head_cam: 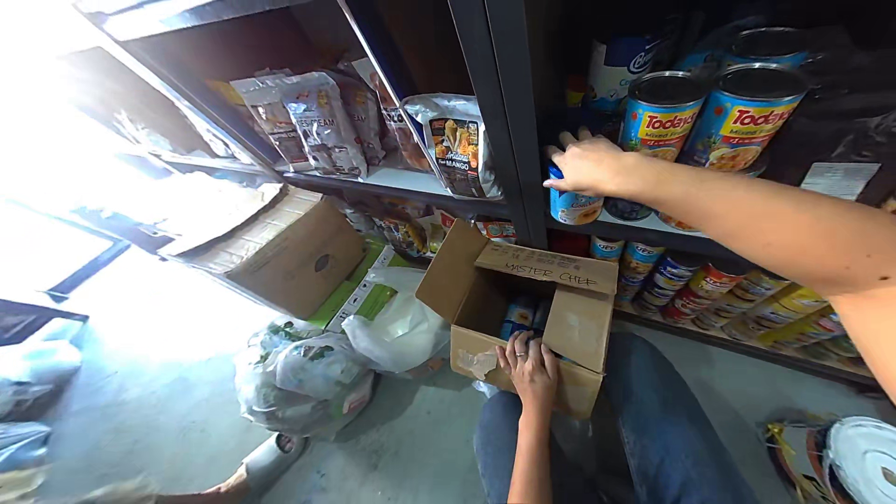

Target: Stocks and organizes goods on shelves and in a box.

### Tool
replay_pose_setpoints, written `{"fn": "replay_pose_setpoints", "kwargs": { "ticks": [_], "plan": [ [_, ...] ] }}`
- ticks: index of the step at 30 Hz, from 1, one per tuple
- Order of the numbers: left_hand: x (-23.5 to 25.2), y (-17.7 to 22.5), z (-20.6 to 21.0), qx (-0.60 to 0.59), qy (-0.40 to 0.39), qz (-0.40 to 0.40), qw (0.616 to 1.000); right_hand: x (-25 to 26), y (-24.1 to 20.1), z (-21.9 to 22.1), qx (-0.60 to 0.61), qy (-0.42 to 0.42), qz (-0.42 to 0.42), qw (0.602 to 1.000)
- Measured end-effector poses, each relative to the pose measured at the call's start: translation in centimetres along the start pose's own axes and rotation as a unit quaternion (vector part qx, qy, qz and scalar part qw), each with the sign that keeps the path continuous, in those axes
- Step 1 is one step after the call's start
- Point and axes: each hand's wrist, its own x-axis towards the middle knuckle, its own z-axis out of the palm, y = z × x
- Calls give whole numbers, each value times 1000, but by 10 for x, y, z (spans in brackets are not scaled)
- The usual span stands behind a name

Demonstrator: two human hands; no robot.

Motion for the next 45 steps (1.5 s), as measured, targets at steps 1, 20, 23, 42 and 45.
{"fn": "replay_pose_setpoints", "kwargs": {
  "ticks": [1,20,23,42,45],
  "plan": [
    [0,0,0,2,2,1,1000,1,-2,5,-6,18,8,1000],
    [-1,-1,2,-1,6,0,1000,2,19,-19,-110,-83,-96,986],
    [-2,-2,4,1,9,0,1000,1,19,-20,-76,-86,-73,991],
    [2,0,-1,-14,-17,-8,1000,-26,-16,12,-22,87,-17,996],
    [2,0,-4,-16,-23,-6,1000,-54,-32,46,-13,190,-106,976]
  ]
}}
